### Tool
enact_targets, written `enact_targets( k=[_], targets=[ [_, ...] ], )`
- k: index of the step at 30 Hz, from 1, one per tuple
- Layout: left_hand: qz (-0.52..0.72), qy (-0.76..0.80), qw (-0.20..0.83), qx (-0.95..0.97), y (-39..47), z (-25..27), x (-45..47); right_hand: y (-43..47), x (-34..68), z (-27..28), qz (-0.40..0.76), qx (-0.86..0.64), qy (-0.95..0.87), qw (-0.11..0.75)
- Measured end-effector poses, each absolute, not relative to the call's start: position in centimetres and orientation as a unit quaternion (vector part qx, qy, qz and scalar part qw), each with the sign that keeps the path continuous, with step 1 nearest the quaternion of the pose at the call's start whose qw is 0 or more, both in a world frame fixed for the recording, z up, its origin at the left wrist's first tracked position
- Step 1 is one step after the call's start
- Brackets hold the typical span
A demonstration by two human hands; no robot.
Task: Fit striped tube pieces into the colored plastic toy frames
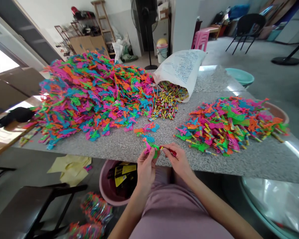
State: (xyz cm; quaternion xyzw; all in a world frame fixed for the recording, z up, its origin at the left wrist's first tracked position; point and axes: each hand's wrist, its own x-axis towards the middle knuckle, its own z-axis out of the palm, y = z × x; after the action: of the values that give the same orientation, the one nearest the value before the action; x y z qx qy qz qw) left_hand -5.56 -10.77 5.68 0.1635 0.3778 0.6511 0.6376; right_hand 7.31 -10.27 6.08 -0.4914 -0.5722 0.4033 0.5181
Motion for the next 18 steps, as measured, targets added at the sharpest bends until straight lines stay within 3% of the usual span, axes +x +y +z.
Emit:
enact_targets(
  k=[18],
  targets=[
    [0.621, 0.385, 0.662, 0.166, -10.2, 4.4, -6.2, -10.4, 8.4, 5.8, 0.464, -0.464, -0.594, 0.466]
  ],
)
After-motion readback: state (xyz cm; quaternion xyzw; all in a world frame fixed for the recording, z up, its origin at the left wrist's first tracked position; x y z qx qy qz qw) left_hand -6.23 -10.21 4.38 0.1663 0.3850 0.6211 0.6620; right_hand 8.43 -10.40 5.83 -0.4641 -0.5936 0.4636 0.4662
